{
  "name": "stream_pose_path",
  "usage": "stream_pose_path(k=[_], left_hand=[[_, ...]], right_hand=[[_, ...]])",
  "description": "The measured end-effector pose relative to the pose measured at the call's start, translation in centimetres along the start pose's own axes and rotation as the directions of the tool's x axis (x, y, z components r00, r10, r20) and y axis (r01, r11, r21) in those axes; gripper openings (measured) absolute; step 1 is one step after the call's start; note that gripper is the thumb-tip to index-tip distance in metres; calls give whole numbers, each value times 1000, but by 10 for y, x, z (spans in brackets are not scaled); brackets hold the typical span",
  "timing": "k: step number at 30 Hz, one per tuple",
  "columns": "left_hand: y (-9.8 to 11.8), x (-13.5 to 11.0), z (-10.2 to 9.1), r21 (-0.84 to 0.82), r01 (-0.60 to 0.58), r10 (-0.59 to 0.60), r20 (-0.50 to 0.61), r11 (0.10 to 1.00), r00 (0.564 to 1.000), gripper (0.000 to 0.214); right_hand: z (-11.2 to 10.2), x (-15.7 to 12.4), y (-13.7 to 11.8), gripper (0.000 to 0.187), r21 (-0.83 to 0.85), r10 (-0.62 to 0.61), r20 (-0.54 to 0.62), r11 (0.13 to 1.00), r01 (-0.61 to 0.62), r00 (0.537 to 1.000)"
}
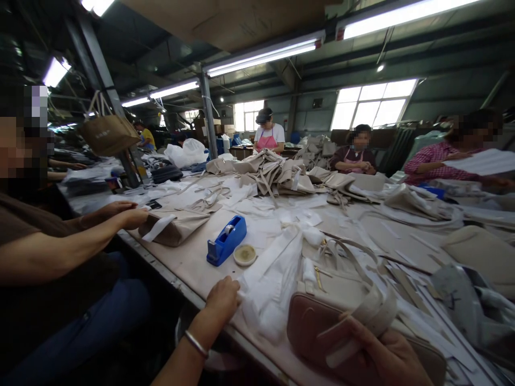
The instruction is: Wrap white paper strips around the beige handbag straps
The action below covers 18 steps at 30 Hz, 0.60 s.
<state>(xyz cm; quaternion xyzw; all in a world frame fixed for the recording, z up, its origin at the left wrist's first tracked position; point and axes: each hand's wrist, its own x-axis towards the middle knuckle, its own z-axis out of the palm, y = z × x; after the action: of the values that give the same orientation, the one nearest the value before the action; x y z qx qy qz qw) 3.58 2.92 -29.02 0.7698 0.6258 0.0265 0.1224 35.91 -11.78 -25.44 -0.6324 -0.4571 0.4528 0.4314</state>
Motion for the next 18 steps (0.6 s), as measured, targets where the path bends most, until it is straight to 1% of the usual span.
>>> stream_pose_path(k=[2,4,5,8,11,14,16,18], left_hand=[[-6,7,-2,-17,-3,4,28,1000,1000,19],[-11,14,-7,-40,-9,11,38,999,999,16],[-13,16,-10,-53,-20,22,32,998,999,17],[-18,20,-23,-97,-72,72,-11,993,997,30],[-21,22,-36,-139,-104,100,-36,985,994,32],[-23,24,-42,-168,-77,76,-14,983,997,22],[-26,27,-41,-170,-36,36,0,985,999,20],[-28,28,-38,-150,-3,2,-2,989,1000,18]], right_hand=[[0,0,-1,62,-7,-1,21,1000,1,1000],[0,1,0,61,-7,0,6,1000,0,1000],[0,1,1,61,1,7,-15,1000,-7,1000],[0,3,5,58,34,31,-93,999,-28,995],[0,3,2,55,23,5,-92,1000,-3,996],[-1,1,-5,49,8,-11,-95,1000,12,995],[-2,0,-8,48,0,-13,-105,1000,13,994],[-2,0,-7,49,-8,-21,-82,1000,20,996]])
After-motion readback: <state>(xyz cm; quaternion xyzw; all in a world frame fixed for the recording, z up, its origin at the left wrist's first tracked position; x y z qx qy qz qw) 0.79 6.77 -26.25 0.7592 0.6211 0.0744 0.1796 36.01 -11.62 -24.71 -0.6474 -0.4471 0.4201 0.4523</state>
